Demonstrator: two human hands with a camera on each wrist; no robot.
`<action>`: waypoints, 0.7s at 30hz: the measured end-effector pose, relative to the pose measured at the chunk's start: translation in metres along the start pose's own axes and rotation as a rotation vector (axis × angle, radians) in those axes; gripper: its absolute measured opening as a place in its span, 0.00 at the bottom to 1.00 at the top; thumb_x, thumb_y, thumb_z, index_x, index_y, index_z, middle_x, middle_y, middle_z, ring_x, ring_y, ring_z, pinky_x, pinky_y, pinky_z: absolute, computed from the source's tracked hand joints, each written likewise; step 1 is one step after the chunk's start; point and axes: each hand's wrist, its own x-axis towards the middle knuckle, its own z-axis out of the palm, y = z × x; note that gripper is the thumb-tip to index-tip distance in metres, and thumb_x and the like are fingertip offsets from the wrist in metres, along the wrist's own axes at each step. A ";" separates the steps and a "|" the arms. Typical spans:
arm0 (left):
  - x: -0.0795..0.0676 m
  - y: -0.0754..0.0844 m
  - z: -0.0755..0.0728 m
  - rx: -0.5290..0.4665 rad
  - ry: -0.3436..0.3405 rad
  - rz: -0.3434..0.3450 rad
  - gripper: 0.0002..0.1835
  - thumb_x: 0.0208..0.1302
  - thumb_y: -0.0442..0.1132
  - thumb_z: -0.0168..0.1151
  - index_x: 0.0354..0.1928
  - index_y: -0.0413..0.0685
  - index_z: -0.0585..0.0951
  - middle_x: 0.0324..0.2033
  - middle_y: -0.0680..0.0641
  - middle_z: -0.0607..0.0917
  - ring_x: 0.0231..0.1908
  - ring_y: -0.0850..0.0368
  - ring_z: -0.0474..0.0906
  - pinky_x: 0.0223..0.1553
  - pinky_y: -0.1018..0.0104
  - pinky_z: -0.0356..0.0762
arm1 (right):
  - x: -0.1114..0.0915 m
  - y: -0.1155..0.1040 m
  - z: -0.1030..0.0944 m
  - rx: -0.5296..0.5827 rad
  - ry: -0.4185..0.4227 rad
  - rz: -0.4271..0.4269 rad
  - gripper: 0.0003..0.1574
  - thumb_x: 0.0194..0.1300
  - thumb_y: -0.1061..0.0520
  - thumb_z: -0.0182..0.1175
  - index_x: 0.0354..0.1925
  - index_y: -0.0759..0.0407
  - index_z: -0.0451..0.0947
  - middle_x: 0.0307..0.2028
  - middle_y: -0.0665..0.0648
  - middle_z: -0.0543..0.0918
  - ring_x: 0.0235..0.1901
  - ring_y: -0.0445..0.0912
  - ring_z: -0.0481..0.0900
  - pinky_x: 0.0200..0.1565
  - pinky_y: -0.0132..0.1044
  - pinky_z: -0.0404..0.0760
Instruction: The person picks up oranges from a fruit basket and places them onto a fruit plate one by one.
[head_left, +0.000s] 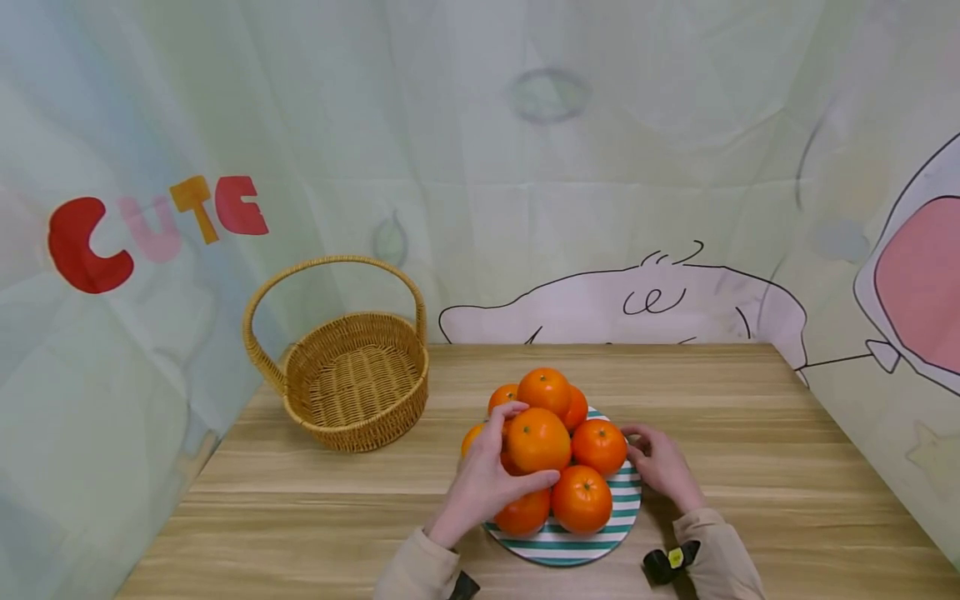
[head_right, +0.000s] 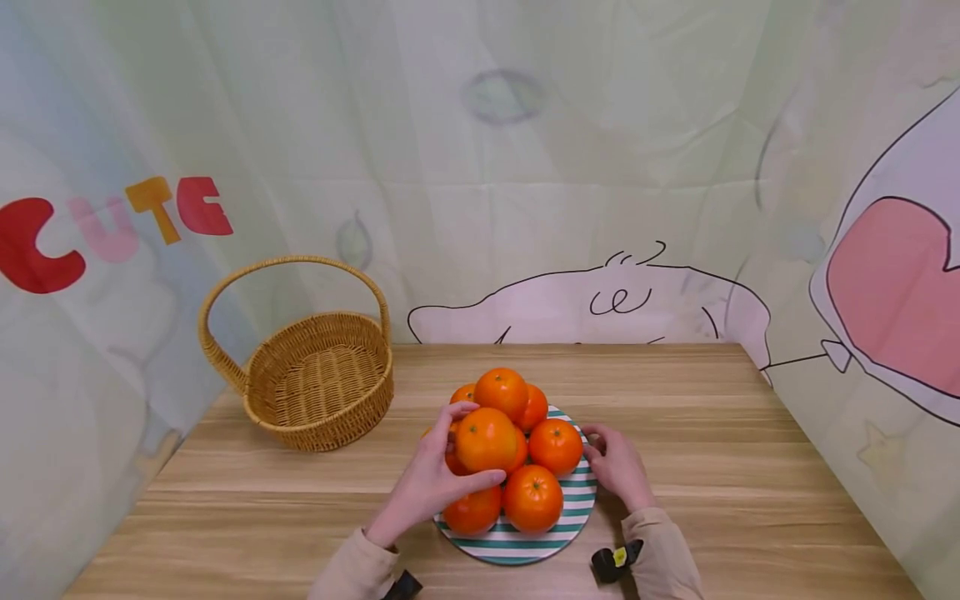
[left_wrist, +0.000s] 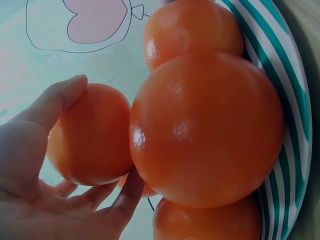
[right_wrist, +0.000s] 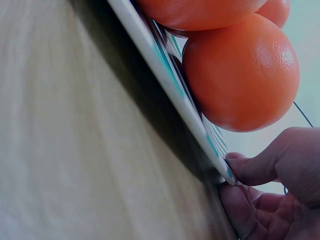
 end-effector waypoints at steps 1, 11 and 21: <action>0.000 0.000 0.000 -0.002 -0.003 -0.002 0.43 0.51 0.48 0.78 0.66 0.54 0.64 0.60 0.50 0.76 0.57 0.53 0.74 0.58 0.50 0.74 | 0.000 0.000 0.000 0.001 0.000 0.000 0.18 0.69 0.65 0.57 0.55 0.68 0.78 0.34 0.60 0.81 0.32 0.48 0.73 0.34 0.37 0.71; 0.000 -0.001 0.003 0.005 -0.033 -0.016 0.43 0.53 0.50 0.77 0.68 0.56 0.65 0.62 0.51 0.76 0.58 0.53 0.73 0.60 0.49 0.74 | 0.000 0.000 0.000 0.008 -0.008 0.006 0.18 0.69 0.65 0.57 0.56 0.68 0.78 0.35 0.61 0.82 0.32 0.48 0.73 0.34 0.37 0.72; -0.001 0.001 0.005 0.043 -0.056 -0.024 0.43 0.54 0.51 0.77 0.70 0.58 0.66 0.66 0.51 0.74 0.61 0.51 0.72 0.62 0.45 0.74 | 0.001 0.001 0.000 0.007 -0.019 0.016 0.19 0.69 0.64 0.57 0.57 0.68 0.77 0.35 0.61 0.81 0.32 0.49 0.73 0.33 0.36 0.71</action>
